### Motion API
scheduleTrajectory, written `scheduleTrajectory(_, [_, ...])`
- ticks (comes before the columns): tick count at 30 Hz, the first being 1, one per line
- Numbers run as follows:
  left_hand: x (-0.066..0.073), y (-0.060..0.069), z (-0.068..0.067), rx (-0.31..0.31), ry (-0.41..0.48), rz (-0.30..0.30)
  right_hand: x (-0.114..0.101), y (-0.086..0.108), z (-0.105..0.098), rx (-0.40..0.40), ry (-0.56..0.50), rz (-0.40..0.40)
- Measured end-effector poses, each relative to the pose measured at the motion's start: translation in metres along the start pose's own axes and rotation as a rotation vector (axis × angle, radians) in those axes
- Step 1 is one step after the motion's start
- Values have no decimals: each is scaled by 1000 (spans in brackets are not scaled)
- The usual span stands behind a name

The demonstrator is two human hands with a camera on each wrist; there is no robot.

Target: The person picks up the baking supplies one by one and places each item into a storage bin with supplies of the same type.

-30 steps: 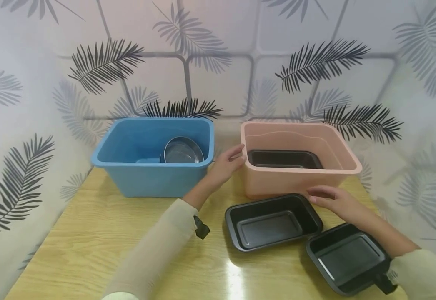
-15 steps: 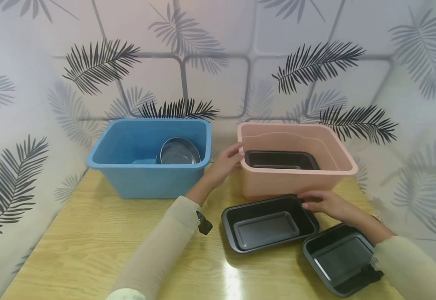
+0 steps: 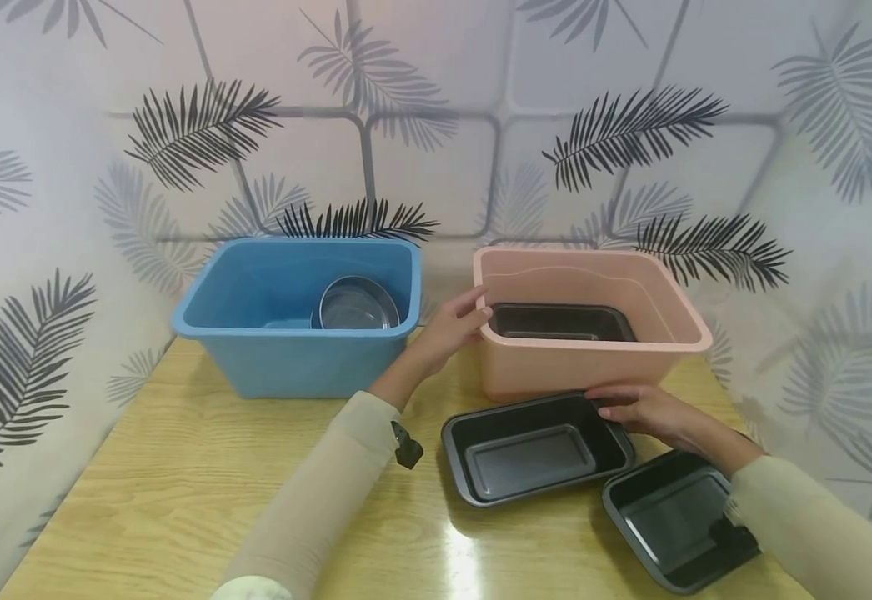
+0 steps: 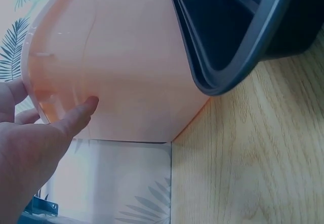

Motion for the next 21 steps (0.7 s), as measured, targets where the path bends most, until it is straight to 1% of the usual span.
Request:
scheduleTrajectory(9, [3,3,1,-20,58,21,5,-4,2,-33,-62,14])
scheduleTrajectory(11, [4,3,1,-16,58,18,5,-4,3,-38,-81,8])
scheduleTrajectory(18, [5,5,0,9,33,-6,6,-9,6,-49,-51,-30])
scheduleTrajectory(21, [5,5,0,14,16,-14,5,-9,7,-33,-51,-35])
Point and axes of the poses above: each hand's wrist, its own y-axis away from the middle knuckle, its own z-axis out of the palm, x = y × z, the point moved 3 cm from there along -y, towards the middle knuckle, and after that the axes turned 14 degrees about -y, right-handed, at the moved point
